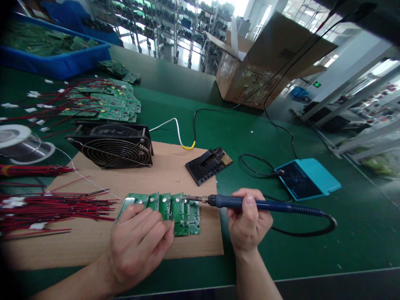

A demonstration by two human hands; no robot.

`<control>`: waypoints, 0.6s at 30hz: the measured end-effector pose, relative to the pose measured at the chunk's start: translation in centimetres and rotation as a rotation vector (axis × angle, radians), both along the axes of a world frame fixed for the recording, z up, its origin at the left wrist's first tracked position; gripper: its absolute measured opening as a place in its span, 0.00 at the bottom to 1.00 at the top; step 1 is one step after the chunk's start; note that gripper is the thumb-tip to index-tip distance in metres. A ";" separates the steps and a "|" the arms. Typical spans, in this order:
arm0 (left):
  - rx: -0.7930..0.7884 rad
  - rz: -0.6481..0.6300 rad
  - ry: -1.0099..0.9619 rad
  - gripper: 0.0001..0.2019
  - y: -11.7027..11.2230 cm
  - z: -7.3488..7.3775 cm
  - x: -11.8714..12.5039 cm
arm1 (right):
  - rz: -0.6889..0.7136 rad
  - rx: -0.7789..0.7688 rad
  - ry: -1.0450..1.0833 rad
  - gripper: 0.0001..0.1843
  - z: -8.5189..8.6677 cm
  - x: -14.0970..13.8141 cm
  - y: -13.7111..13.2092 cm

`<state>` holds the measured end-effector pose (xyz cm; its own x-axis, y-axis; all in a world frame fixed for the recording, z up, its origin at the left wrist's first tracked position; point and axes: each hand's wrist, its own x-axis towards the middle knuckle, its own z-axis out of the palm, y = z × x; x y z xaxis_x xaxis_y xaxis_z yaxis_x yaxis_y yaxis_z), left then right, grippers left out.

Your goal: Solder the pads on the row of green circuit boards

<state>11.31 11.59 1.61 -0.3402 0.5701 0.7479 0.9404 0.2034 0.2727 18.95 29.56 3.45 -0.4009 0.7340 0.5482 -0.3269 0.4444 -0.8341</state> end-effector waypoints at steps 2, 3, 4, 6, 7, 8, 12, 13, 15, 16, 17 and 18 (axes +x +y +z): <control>-0.010 0.004 0.005 0.16 0.0 -0.1 0.0 | 0.002 0.000 -0.009 0.13 0.0 0.0 0.0; -0.016 0.009 0.007 0.16 -0.1 -0.2 0.0 | 0.002 0.000 -0.009 0.13 0.0 0.0 0.0; -0.023 0.012 0.007 0.16 -0.1 -0.2 0.0 | 0.003 0.000 -0.006 0.13 0.0 0.0 -0.1; -0.035 0.016 0.004 0.15 -0.1 -0.3 0.0 | 0.007 -0.002 -0.003 0.13 0.0 0.0 -0.1; -0.035 0.014 0.003 0.15 -0.2 -0.3 0.0 | 0.005 -0.007 -0.002 0.13 0.0 -0.1 -0.1; -0.026 0.010 0.003 0.16 -0.2 -0.2 0.0 | 0.000 -0.017 0.004 0.12 0.0 -0.1 -0.1; 0.022 -0.012 0.011 0.15 -0.2 0.1 0.1 | -0.045 -0.066 0.049 0.12 0.1 -0.3 0.1; 0.029 -0.014 0.011 0.15 -0.1 0.2 0.1 | -0.057 -0.074 0.057 0.13 0.2 -0.2 0.1; 0.036 -0.012 0.010 0.15 0.1 0.1 0.2 | -0.079 -0.091 0.052 0.13 0.4 0.2 0.3; 0.041 -0.006 0.013 0.15 0.2 0.1 0.2 | -0.086 -0.106 0.045 0.14 0.5 0.4 0.2; 0.038 0.013 0.036 0.17 0.3 0.0 0.2 | -0.081 -0.125 0.035 0.14 0.6 0.4 0.2; 0.022 0.066 0.117 0.18 0.4 -0.1 0.2 | -0.061 -0.148 0.029 0.14 0.7 0.3 0.0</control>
